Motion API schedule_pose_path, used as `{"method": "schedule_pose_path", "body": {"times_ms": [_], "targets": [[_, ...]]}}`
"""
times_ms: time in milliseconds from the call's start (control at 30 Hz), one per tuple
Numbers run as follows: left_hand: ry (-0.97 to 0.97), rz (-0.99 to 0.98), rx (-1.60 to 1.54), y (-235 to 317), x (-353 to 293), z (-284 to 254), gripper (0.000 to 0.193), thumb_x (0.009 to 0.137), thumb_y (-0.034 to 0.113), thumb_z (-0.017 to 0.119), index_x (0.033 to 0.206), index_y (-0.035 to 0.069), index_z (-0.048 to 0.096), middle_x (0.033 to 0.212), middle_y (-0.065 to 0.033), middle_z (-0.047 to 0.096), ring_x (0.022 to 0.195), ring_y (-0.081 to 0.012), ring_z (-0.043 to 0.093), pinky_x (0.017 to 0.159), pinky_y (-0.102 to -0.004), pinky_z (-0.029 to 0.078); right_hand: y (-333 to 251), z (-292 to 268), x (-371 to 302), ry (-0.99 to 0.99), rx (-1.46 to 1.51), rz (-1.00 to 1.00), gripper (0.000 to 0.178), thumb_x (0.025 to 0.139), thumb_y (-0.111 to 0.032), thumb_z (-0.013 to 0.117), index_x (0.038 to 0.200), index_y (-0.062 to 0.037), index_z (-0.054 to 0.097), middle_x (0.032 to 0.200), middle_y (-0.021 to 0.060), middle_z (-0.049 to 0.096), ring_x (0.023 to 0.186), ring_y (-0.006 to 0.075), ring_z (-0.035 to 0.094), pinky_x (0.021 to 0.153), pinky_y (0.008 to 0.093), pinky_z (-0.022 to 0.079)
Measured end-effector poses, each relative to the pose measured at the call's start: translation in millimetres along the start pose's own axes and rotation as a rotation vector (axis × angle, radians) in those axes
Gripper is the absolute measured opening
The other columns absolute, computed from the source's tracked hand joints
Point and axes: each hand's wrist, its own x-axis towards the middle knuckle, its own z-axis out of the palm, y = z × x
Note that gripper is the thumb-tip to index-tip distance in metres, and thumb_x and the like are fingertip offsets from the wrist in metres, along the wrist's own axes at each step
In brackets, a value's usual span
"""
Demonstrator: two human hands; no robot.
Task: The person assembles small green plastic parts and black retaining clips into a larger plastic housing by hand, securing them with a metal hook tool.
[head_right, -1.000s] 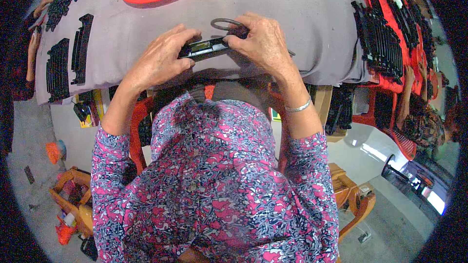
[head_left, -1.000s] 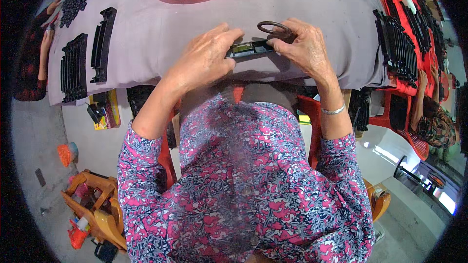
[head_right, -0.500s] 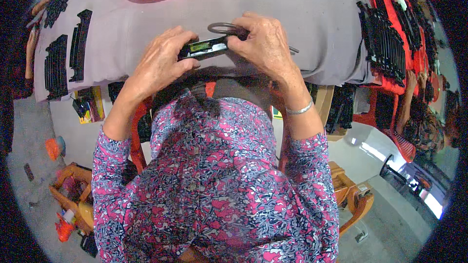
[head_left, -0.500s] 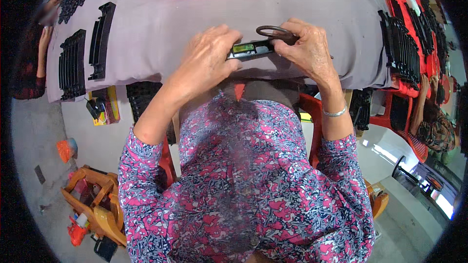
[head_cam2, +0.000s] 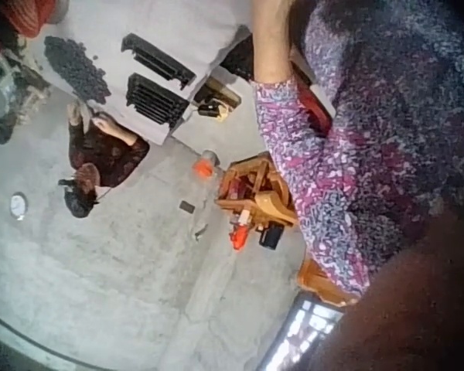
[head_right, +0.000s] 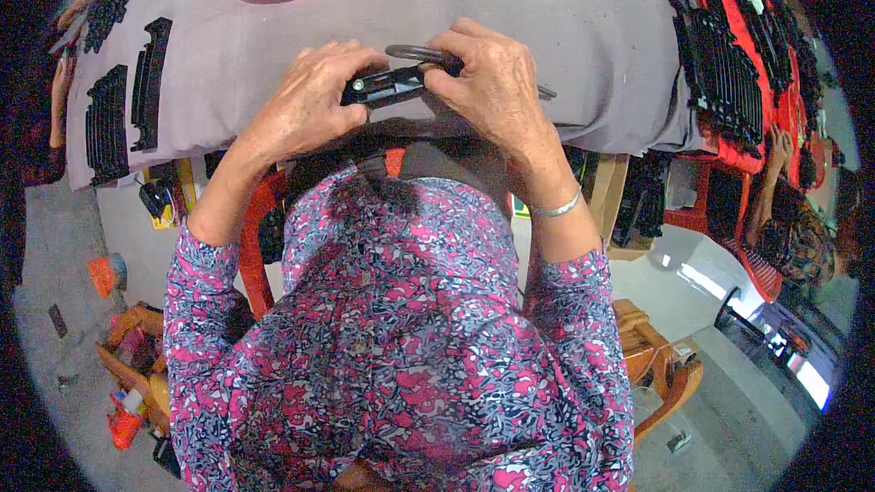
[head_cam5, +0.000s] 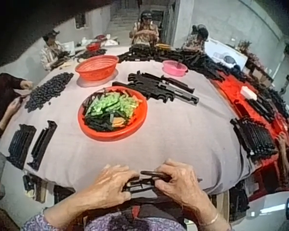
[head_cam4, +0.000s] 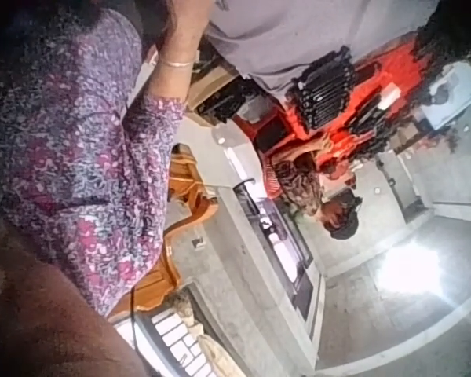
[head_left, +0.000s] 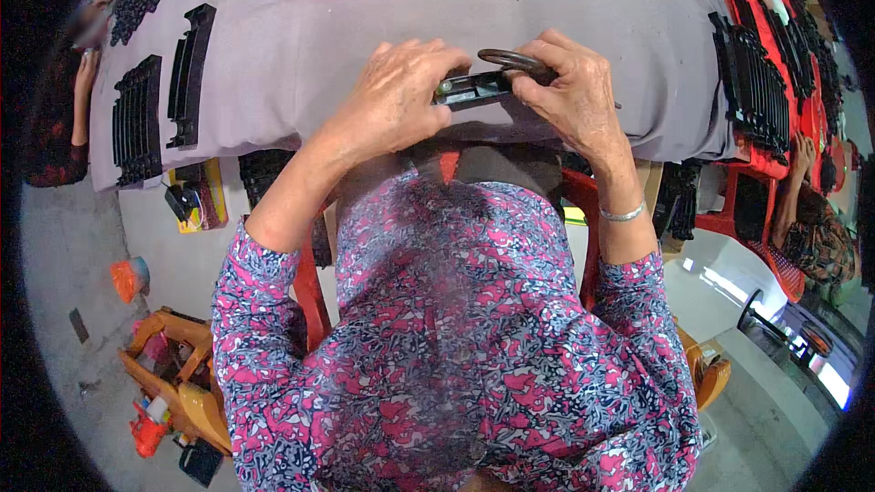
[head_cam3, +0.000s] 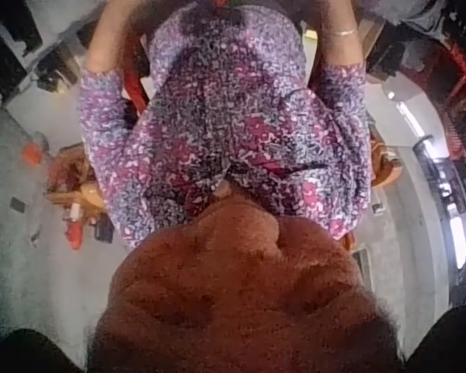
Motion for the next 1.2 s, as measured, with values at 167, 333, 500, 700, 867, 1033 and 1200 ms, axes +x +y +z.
{"method": "schedule_pose_path", "body": {"times_ms": [167,333,500,700,867,1033,1200], "targets": [[-0.007,-0.008,-0.043,-2.7,1.1,-0.5,0.047,0.068,0.009,0.064,0.113,0.000,0.060,0.105,-0.0170,0.063,0.104,-0.0373,0.058,0.092,-0.0461,0.044,-16.1,2.0,-2.7,0.058,0.046,-0.021,0.015,0.073,-0.012,0.069,0.086,-0.0045,0.070,0.078,0.0112,0.060,0.072,0.0316,0.062,0.064,0.0392,0.050],[0.149,0.058,-0.132,-13.4,-1.7,11.2,0.049,0.068,0.012,0.069,0.116,0.004,0.059,0.100,-0.0153,0.066,0.101,-0.0360,0.060,0.090,-0.0446,0.043,-36.0,16.1,3.9,-0.002,0.260,-0.008,0.019,0.071,-0.007,0.071,0.090,-0.0042,0.071,0.087,0.0154,0.066,0.077,0.0351,0.065,0.068,0.0413,0.052],[0.171,0.029,-0.277,-6.7,-2.5,4.9,0.057,0.066,0.011,0.073,0.121,0.007,0.057,0.103,-0.0162,0.067,0.101,-0.0381,0.062,0.088,-0.0459,0.047,-48.6,30.8,14.0,-0.047,0.138,-0.136,0.024,0.071,-0.007,0.071,0.094,-0.0071,0.072,0.089,0.0121,0.069,0.083,0.0377,0.066,0.073,0.0443,0.054],[0.175,0.062,-0.385,-11.2,0.2,4.7,0.060,0.066,0.010,0.073,0.123,0.003,0.057,0.106,-0.0181,0.067,0.099,-0.0395,0.064,0.086,-0.0455,0.050,-45.5,33.1,15.0,-0.063,0.229,-0.094,0.025,0.071,-0.009,0.069,0.095,-0.0080,0.072,0.091,0.0141,0.070,0.079,0.0375,0.066,0.071,0.0436,0.054],[0.123,-0.015,-0.337,-11.8,-1.8,5.5,0.065,0.064,0.000,0.067,0.128,0.003,0.058,0.107,-0.0159,0.069,0.090,-0.0251,0.065,0.081,-0.0362,0.051,-42.8,26.2,10.5,-0.024,0.255,0.008,0.030,0.072,-0.010,0.066,0.100,-0.0079,0.072,0.087,0.0182,0.069,0.078,0.0367,0.068,0.070,0.0413,0.054],[0.069,-0.003,-0.234,-10.5,3.3,1.1,0.065,0.064,0.002,0.067,0.128,0.004,0.058,0.109,-0.0168,0.068,0.096,-0.0336,0.066,0.085,-0.0397,0.052,-47.7,22.1,5.7,-0.054,0.252,0.173,0.031,0.072,-0.010,0.065,0.102,-0.0057,0.071,0.081,0.0203,0.068,0.074,0.0381,0.068,0.069,0.0409,0.055],[-0.008,0.057,-0.134,-12.5,-0.7,-1.7,0.063,0.067,0.008,0.067,0.130,0.009,0.057,0.117,-0.0131,0.065,0.113,-0.0314,0.058,0.097,-0.0454,0.040,-43.0,30.5,-0.1,-0.001,0.210,0.049,0.026,0.073,-0.008,0.066,0.099,-0.0058,0.071,0.085,0.0177,0.069,0.078,0.0370,0.067,0.071,0.0422,0.054]]}}
